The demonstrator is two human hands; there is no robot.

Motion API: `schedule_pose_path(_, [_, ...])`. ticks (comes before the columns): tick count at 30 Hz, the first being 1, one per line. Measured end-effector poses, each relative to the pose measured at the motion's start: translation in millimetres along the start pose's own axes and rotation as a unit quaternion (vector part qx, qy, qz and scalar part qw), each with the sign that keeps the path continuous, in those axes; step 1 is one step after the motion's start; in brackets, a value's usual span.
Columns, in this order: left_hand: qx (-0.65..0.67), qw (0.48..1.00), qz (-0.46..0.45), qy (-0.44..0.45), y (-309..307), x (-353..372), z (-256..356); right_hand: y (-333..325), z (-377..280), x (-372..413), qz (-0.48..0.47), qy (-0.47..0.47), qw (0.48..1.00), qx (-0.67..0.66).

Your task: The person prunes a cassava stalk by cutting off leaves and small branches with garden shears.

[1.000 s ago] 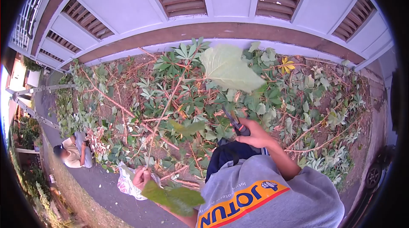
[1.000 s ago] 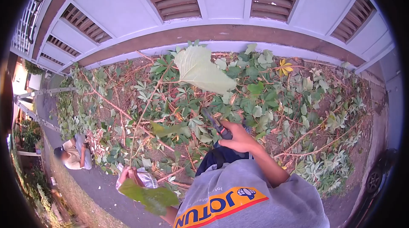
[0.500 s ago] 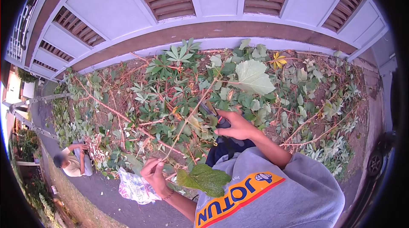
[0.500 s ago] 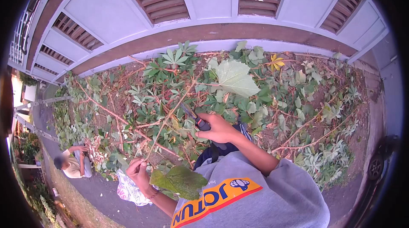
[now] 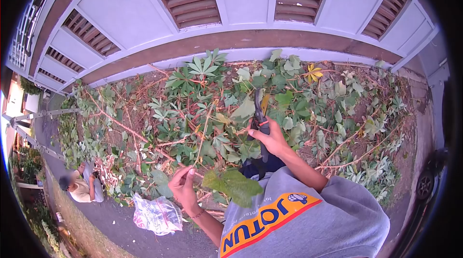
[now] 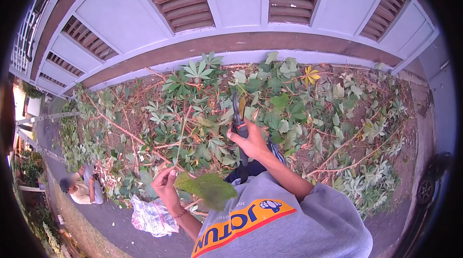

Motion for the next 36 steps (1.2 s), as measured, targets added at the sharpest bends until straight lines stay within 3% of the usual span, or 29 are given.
schedule_pose_path(2, [0.013,1.0,0.02,-0.005,3,-2,-6,-5,-1,3,-0.002,-0.025,0.999,-0.047])
schedule_pose_path(8, [0.1,0.993,0.064,-0.018,17,-13,-9,-21,-1,20,-0.036,-0.01,0.999,-0.025])
schedule_pose_path(11, [0.087,0.994,0.073,0.008,28,-18,-6,-17,-10,28,-0.164,0.055,0.955,0.242])
schedule_pose_path(14, [0.056,0.996,0.057,0.028,36,-24,3,-3,-5,38,-0.196,-0.017,0.948,0.249])
schedule_pose_path(16, [0.047,0.998,0.019,0.036,44,-23,12,3,7,35,-0.201,0.013,0.947,0.25])
schedule_pose_path(18, [0.049,0.998,0.016,0.035,47,-21,16,1,7,28,-0.114,-0.05,0.985,0.121])
schedule_pose_path(20, [0.051,0.998,0.007,0.029,53,-19,16,0,4,19,-0.149,0.0,0.986,0.08])
schedule_pose_path(22, [0.065,0.997,0.018,0.03,55,-21,18,13,-18,18,-0.246,-0.075,0.935,0.244])
schedule_pose_path(25, [0.06,0.998,0.011,0.03,66,-21,27,37,-33,23,-0.321,-0.088,0.919,0.212])
schedule_pose_path(29, [0.039,0.998,0.004,0.056,73,-18,26,60,-37,30,-0.301,-0.118,0.936,0.136])
schedule_pose_path(36, [-0.013,0.995,-0.043,0.085,86,-15,27,54,-40,20,-0.275,-0.083,0.953,0.091])
Point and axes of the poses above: each hand's wrist, its own x-axis away from the middle knuckle, its own y-axis out of the palm, z = x × y, the point moved 4 cm from there along -x, towards the middle knuckle, and after that the axes turned 3 degrees about -z, right-handed, at the moved point
